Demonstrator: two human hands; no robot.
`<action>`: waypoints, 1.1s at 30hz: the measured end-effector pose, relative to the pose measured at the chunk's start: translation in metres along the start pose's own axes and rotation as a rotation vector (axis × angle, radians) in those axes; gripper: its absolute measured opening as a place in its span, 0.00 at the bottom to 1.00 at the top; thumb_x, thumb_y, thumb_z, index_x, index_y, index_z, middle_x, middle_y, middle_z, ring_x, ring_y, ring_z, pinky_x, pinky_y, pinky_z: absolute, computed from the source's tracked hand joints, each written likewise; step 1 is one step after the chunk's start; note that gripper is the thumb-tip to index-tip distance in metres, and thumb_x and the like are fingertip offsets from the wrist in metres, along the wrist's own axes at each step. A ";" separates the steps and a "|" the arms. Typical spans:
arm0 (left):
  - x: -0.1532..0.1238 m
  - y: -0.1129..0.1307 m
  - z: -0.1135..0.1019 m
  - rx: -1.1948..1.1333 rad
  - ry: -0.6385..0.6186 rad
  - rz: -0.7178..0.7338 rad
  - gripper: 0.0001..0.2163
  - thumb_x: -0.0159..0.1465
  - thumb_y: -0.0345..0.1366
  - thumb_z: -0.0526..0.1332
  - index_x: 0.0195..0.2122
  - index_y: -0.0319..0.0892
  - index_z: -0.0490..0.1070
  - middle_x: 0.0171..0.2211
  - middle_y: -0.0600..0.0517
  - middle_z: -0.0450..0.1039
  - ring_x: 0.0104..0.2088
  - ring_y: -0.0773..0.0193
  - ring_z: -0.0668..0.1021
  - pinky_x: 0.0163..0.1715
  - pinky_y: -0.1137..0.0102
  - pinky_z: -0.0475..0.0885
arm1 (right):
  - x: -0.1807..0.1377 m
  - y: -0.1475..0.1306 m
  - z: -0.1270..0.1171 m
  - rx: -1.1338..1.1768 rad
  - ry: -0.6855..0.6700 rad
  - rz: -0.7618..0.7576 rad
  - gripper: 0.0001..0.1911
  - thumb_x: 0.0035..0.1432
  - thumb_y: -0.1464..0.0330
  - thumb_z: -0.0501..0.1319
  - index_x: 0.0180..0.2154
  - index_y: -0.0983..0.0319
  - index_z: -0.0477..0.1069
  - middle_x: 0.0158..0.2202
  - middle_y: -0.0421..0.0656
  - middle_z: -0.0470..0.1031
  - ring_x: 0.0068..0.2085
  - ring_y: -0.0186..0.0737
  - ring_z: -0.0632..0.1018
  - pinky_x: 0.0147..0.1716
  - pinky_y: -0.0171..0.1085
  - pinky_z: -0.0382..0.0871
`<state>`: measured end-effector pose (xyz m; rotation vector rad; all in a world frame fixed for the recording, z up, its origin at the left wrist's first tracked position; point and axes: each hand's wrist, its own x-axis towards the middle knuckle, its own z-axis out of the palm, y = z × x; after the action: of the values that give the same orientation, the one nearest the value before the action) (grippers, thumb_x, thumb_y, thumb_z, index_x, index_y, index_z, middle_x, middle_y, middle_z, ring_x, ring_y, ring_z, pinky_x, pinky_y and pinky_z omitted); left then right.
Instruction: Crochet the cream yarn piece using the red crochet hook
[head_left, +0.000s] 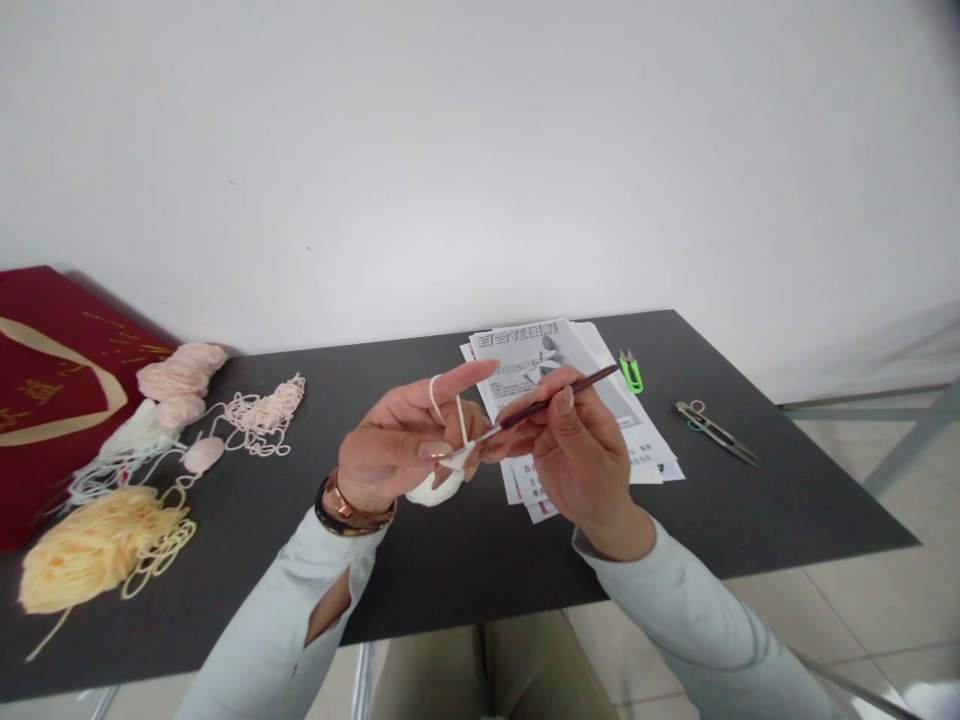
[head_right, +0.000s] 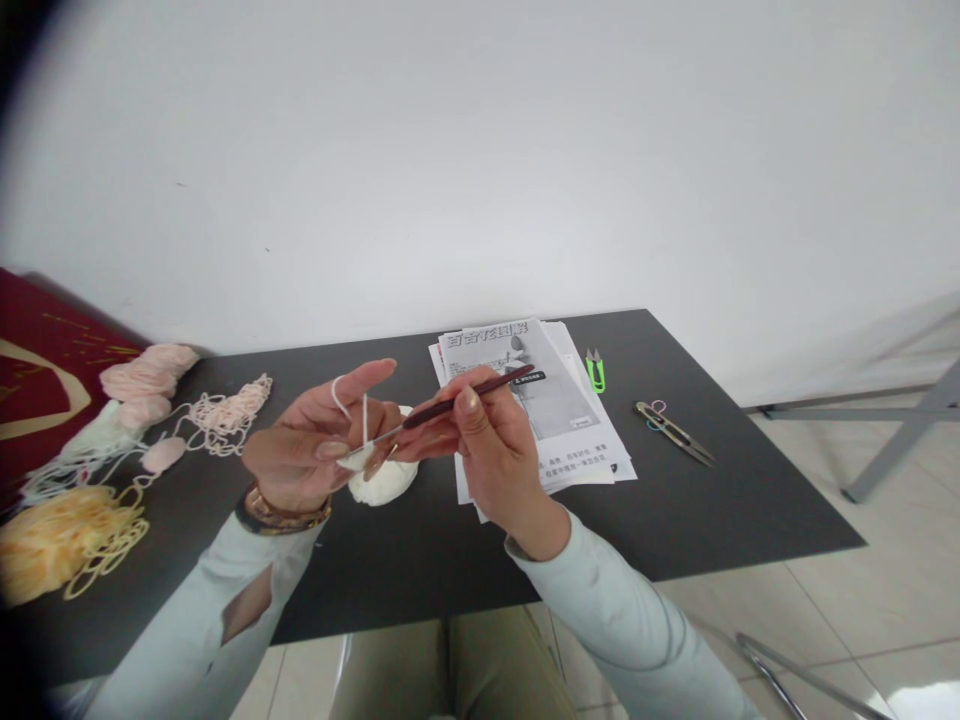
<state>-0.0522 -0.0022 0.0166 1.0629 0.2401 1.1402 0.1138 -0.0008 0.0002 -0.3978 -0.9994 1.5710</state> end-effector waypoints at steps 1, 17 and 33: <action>0.000 0.000 0.000 0.005 0.009 -0.006 0.24 0.54 0.31 0.65 0.54 0.41 0.74 0.17 0.54 0.65 0.23 0.63 0.71 0.26 0.67 0.65 | 0.000 -0.001 0.000 -0.018 -0.010 -0.008 0.12 0.62 0.55 0.59 0.37 0.56 0.63 0.33 0.38 0.82 0.29 0.38 0.84 0.30 0.41 0.83; -0.001 0.002 0.000 0.016 -0.039 -0.026 0.24 0.54 0.31 0.64 0.54 0.42 0.75 0.14 0.54 0.62 0.21 0.64 0.67 0.25 0.67 0.63 | -0.006 -0.009 0.004 -0.151 -0.020 -0.138 0.08 0.66 0.59 0.54 0.38 0.54 0.60 0.33 0.37 0.79 0.29 0.39 0.84 0.26 0.39 0.83; 0.001 -0.002 -0.003 0.036 0.010 0.036 0.23 0.55 0.33 0.64 0.54 0.44 0.74 0.16 0.54 0.60 0.22 0.64 0.68 0.26 0.67 0.66 | -0.023 -0.014 0.010 -0.592 -0.093 -0.665 0.07 0.66 0.67 0.55 0.44 0.53 0.69 0.37 0.43 0.80 0.36 0.40 0.83 0.30 0.38 0.80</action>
<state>-0.0525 0.0000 0.0139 1.0976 0.2509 1.1779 0.1214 -0.0259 0.0105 -0.3420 -1.4836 0.6859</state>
